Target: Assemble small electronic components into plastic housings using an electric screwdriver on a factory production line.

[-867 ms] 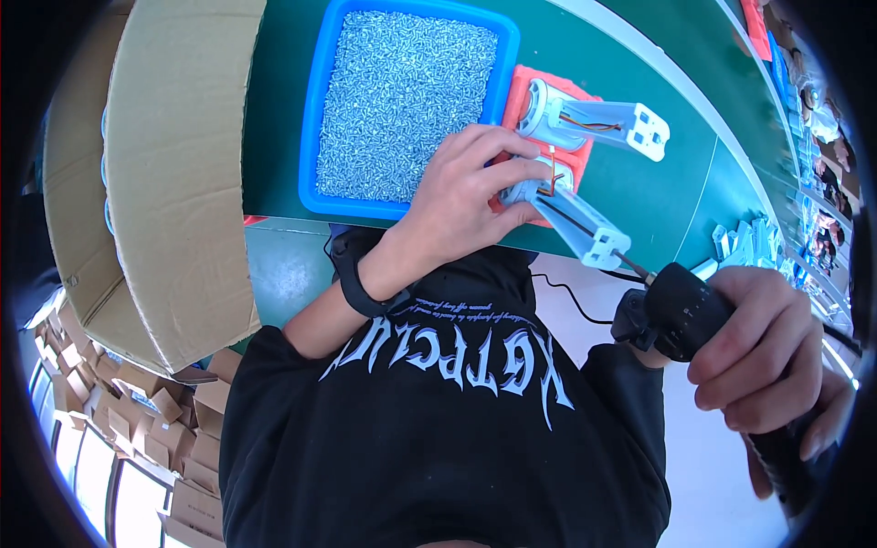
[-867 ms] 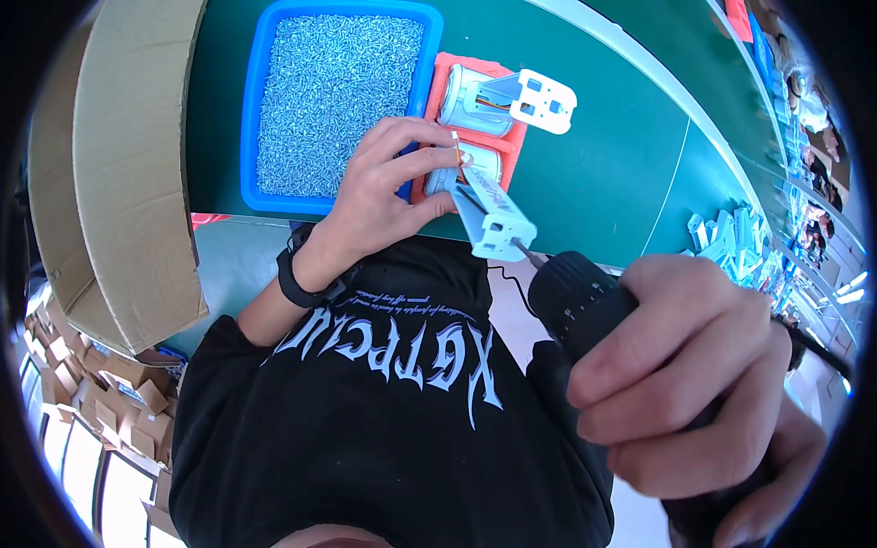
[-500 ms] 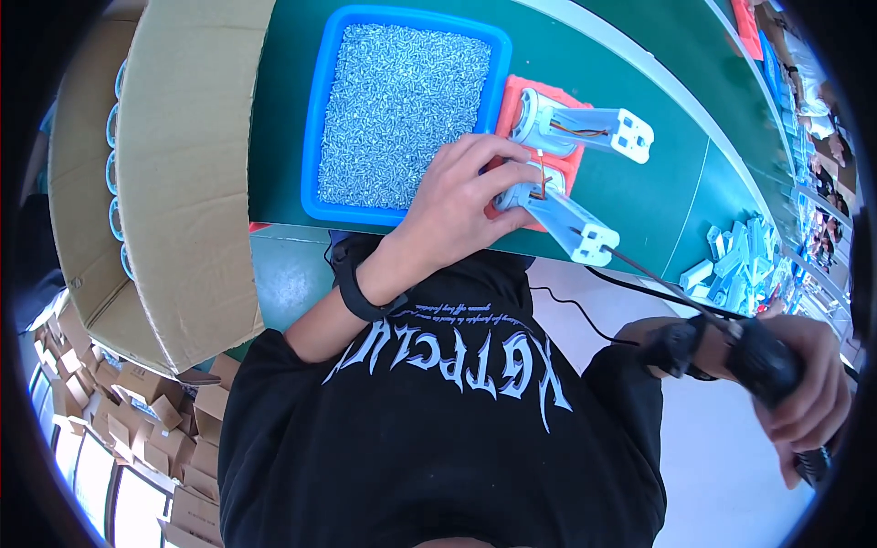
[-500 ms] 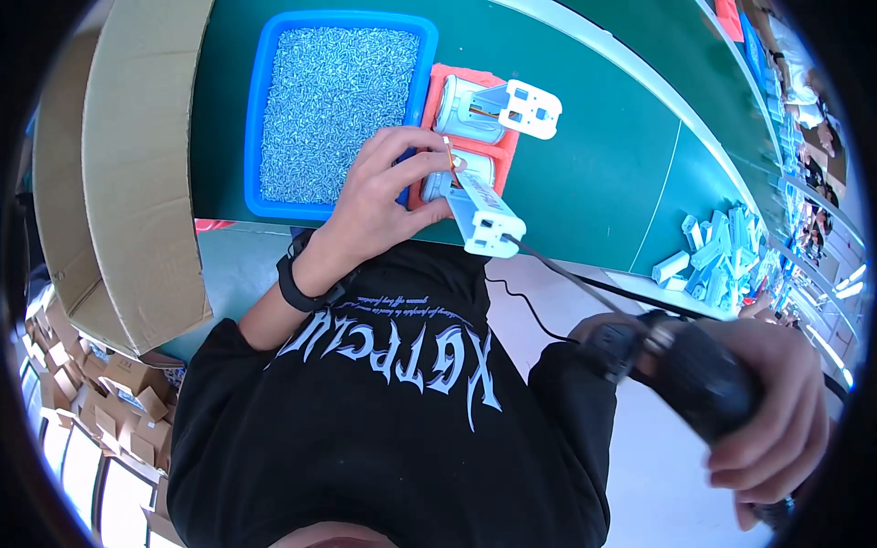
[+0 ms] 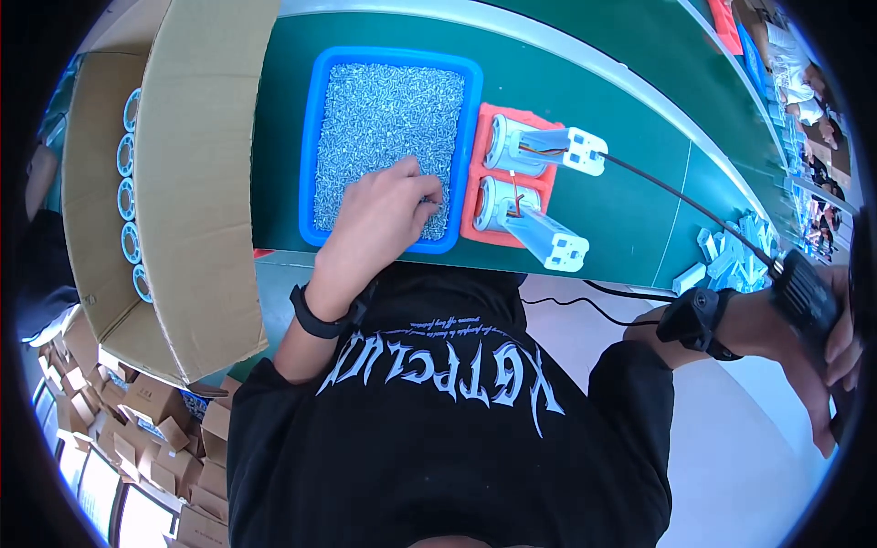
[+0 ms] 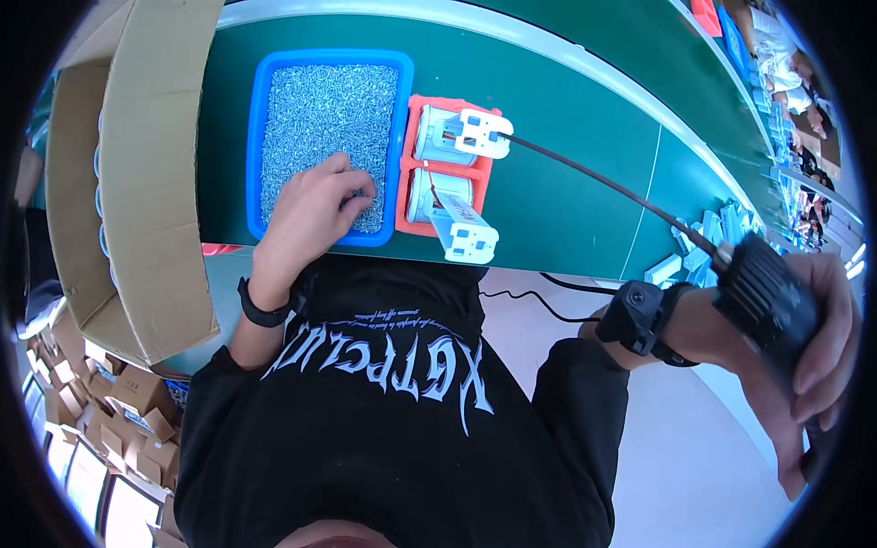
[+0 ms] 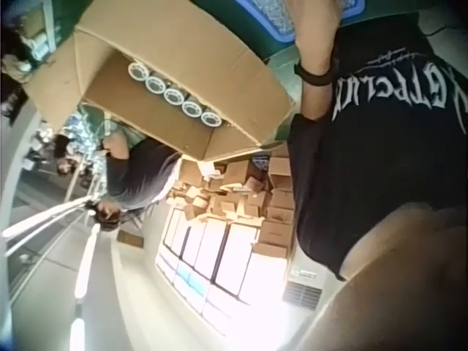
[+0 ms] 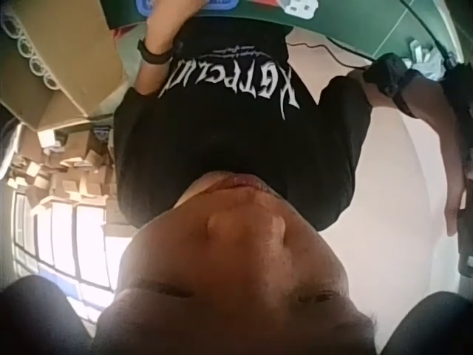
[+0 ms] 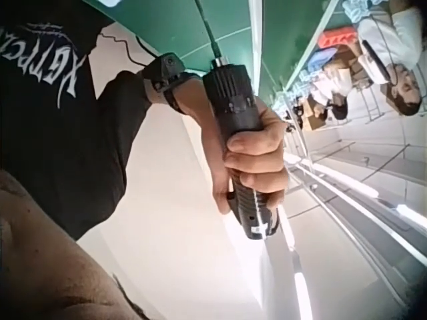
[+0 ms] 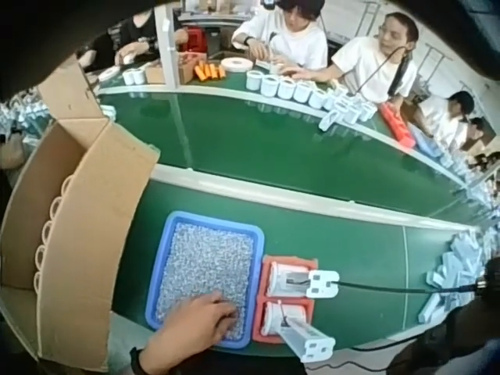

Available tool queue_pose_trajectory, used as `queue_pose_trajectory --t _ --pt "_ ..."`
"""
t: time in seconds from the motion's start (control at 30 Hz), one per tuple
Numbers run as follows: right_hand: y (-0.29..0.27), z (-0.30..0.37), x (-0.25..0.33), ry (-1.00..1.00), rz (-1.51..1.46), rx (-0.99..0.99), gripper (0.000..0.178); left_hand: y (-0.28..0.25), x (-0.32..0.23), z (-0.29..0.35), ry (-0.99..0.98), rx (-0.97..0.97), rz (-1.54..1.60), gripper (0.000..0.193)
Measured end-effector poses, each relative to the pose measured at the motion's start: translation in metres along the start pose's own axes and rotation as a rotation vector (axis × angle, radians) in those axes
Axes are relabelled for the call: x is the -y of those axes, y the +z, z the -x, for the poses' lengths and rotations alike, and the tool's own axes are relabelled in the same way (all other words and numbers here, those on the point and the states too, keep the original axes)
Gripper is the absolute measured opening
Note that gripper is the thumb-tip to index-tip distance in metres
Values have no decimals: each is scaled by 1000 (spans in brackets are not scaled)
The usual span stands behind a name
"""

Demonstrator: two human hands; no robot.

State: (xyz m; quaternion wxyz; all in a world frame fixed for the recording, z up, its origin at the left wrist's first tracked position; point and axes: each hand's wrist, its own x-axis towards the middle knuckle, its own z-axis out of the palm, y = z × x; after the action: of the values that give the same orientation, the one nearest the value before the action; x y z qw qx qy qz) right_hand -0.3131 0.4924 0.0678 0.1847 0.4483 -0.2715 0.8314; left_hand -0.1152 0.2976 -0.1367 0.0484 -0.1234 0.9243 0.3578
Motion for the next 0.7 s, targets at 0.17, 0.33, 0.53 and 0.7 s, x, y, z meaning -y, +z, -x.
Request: queue_pose_trajectory --t 0.17,0.33,0.53,0.7 --pt "-5 3 -3 283 -117 248 53 0 7 -5 39 -159 172 8" --pt "-5 12 -12 394 -222 408 57 -10 8 -19 22 -227 186 8" --pt "-13 20 -22 443 -221 470 61 -10 3 -25 28 -318 226 8" --pt "-15 22 -26 468 -237 485 62 -12 -1 -28 1 -322 338 10"
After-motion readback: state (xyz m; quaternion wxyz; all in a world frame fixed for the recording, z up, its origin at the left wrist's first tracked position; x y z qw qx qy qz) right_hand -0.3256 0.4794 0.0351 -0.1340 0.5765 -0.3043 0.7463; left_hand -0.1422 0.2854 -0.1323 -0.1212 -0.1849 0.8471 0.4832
